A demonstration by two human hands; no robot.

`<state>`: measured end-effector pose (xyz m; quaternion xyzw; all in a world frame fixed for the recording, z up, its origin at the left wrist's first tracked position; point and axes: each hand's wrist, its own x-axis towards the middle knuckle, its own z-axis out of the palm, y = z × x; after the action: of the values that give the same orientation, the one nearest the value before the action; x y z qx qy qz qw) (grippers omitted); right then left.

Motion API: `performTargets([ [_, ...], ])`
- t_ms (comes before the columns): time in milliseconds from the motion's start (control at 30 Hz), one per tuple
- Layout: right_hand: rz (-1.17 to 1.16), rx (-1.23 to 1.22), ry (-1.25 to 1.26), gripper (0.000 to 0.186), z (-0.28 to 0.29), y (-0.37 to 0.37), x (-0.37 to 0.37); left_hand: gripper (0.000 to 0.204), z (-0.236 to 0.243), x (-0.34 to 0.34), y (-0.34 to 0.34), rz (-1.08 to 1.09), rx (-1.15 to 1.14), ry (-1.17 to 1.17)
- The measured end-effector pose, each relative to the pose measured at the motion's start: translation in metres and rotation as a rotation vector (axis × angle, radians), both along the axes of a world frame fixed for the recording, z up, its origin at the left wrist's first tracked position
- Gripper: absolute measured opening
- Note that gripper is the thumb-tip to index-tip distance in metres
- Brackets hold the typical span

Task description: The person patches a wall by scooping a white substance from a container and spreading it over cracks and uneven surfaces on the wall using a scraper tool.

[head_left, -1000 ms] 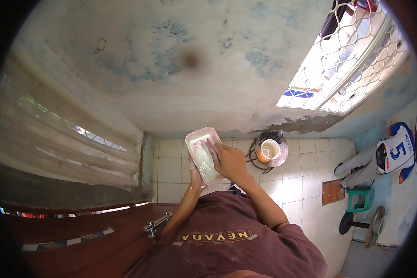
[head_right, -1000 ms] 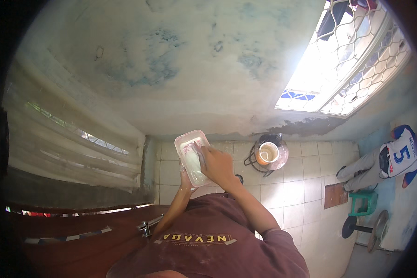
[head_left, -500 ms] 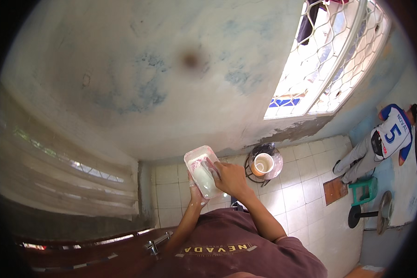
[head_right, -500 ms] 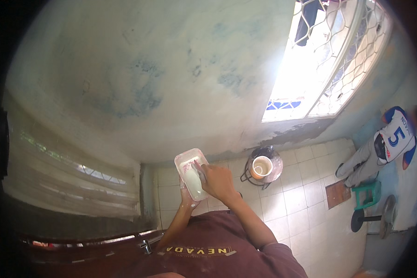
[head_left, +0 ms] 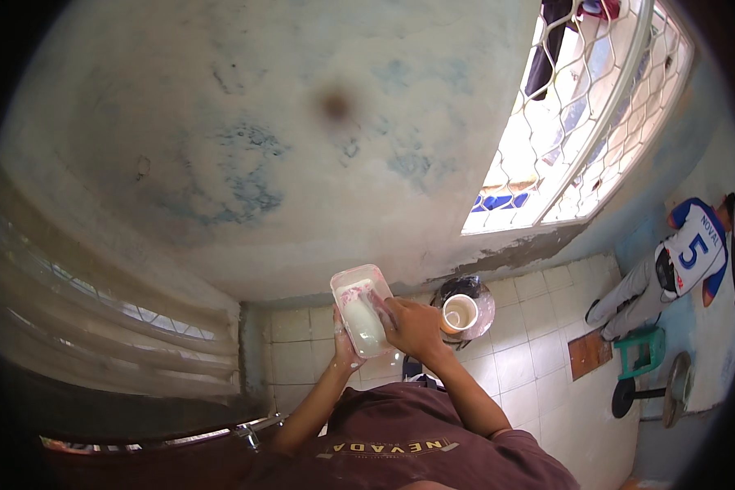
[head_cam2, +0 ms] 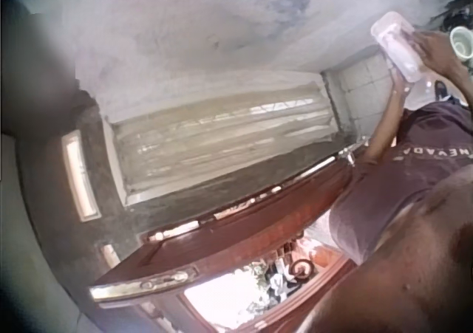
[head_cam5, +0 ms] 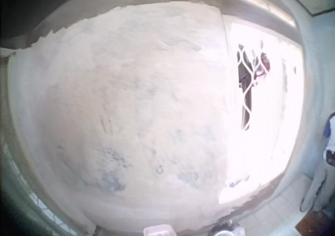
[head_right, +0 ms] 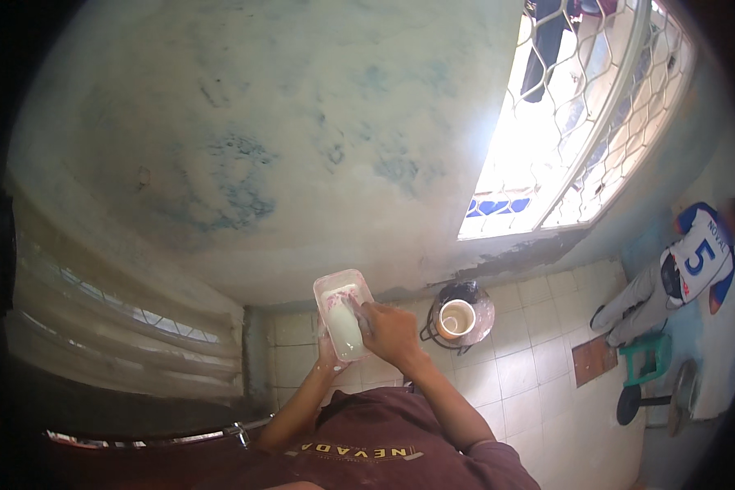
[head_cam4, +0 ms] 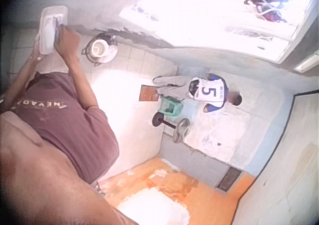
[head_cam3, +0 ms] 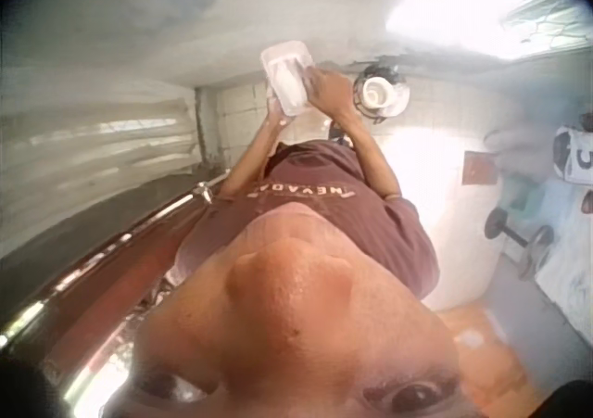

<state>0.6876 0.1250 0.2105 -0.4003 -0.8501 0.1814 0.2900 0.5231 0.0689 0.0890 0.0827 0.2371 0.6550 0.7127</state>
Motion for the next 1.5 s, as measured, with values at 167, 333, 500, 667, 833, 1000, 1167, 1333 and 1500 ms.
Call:
performTargets([
  [167, 0.037, 0.045, 0.123, 0.019, 0.0, 0.039, 0.013, 0.079, 0.017, 0.028, 0.036, 0.077, 0.021, -0.037],
  [333, 0.146, 0.114, 0.104, 0.014, 0.001, 0.072, 0.018, 0.081, 0.014, 0.05, 0.065, 0.12, 0.035, -0.059],
  [500, 0.126, -0.185, 0.505, 0.017, 0.019, 0.097, 0.017, 0.078, 0.022, 0.05, 0.088, 0.262, 0.11, -0.09],
  [667, 0.239, -0.79, 1.081, 0.022, 0.032, 0.13, -0.003, 0.083, 0.033, 0.031, 0.103, 0.258, 0.176, -0.088],
  [833, 0.45, -1.206, 1.259, 0.031, 0.067, 0.145, -0.026, 0.08, 0.052, -0.002, 0.111, 0.358, 0.153, -0.035],
  [1000, 0.421, -1.12, 1.432, 0.033, 0.085, 0.161, -0.053, 0.075, 0.056, -0.016, 0.115, 0.4, 0.148, -0.012],
  [1167, 0.169, 0.02, 1.058, 0.028, 0.179, 0.197, -0.084, 0.067, 0.048, -0.037, 0.105, 0.35, 0.182, -0.095],
  [1333, -0.002, 1.22, 0.583, 0.046, 0.284, 0.268, -0.113, 0.063, 0.045, -0.046, 0.107, 0.224, 0.17, -0.183],
  [1500, -0.252, 1.224, 0.28, 0.051, 0.272, 0.313, -0.143, 0.064, 0.045, -0.053, 0.107, 0.141, 0.185, -0.19],
])
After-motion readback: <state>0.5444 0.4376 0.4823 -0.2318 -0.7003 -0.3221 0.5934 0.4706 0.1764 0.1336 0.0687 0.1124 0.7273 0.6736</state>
